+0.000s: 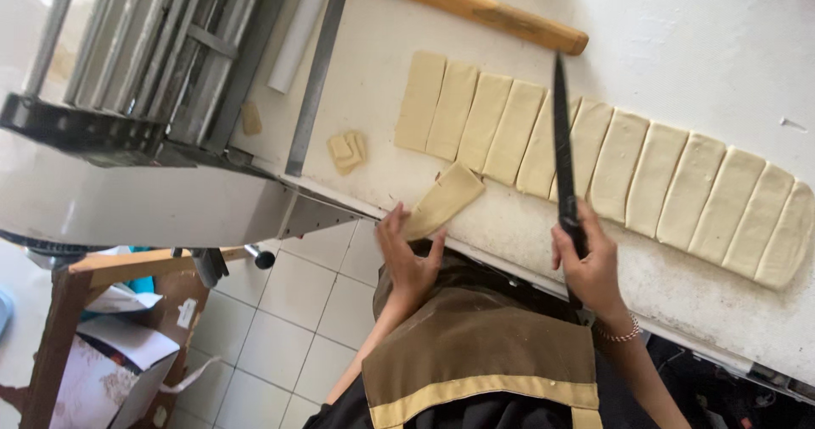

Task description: The person cuts strips of dough with a knife, folds the pieces into rectangular stacks, and then places the dough stacks into a plastic bag.

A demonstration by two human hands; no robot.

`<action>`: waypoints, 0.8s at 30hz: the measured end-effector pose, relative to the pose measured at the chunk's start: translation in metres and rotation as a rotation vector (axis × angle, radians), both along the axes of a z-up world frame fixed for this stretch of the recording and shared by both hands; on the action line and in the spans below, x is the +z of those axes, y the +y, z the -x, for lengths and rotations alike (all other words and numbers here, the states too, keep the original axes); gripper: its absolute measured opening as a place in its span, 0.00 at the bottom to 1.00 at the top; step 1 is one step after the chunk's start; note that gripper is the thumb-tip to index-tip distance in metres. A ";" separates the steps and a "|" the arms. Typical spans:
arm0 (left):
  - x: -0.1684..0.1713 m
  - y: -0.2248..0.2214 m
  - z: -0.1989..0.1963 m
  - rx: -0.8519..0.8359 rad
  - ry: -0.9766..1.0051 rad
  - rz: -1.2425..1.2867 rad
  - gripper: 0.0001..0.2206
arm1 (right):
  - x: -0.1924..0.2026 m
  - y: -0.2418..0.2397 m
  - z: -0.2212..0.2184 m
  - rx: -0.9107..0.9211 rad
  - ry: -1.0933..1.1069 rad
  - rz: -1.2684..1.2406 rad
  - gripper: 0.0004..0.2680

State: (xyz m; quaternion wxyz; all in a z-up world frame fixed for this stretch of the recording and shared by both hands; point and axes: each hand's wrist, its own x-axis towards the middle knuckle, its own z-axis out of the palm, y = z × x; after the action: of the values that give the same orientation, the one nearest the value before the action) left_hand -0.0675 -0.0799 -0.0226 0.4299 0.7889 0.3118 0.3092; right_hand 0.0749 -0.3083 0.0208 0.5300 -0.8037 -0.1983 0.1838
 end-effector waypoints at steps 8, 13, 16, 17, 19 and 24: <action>-0.003 0.015 -0.029 -0.187 0.230 -0.536 0.36 | -0.038 -0.019 0.034 0.269 -0.147 0.266 0.22; -0.006 0.020 -0.018 -0.145 0.292 -0.462 0.27 | -0.035 -0.008 0.041 0.372 -0.404 0.237 0.24; -0.007 0.021 -0.012 -0.108 0.271 -0.467 0.29 | -0.029 -0.002 0.049 0.436 -0.391 0.331 0.24; -0.006 0.021 -0.011 -0.106 0.277 -0.463 0.29 | -0.027 0.001 0.052 0.468 -0.434 0.364 0.24; -0.004 0.021 -0.013 -0.117 0.255 -0.440 0.30 | -0.021 0.006 0.054 0.501 -0.483 0.395 0.24; -0.010 0.019 -0.013 -0.118 0.190 -0.362 0.29 | -0.014 0.013 0.056 0.562 -0.591 0.517 0.24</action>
State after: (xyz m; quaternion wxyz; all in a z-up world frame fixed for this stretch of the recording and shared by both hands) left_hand -0.0550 -0.0613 -0.0329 0.2673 0.8958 0.2435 0.2585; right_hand 0.0189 -0.2949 0.0073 0.1636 -0.8422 -0.4978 0.1270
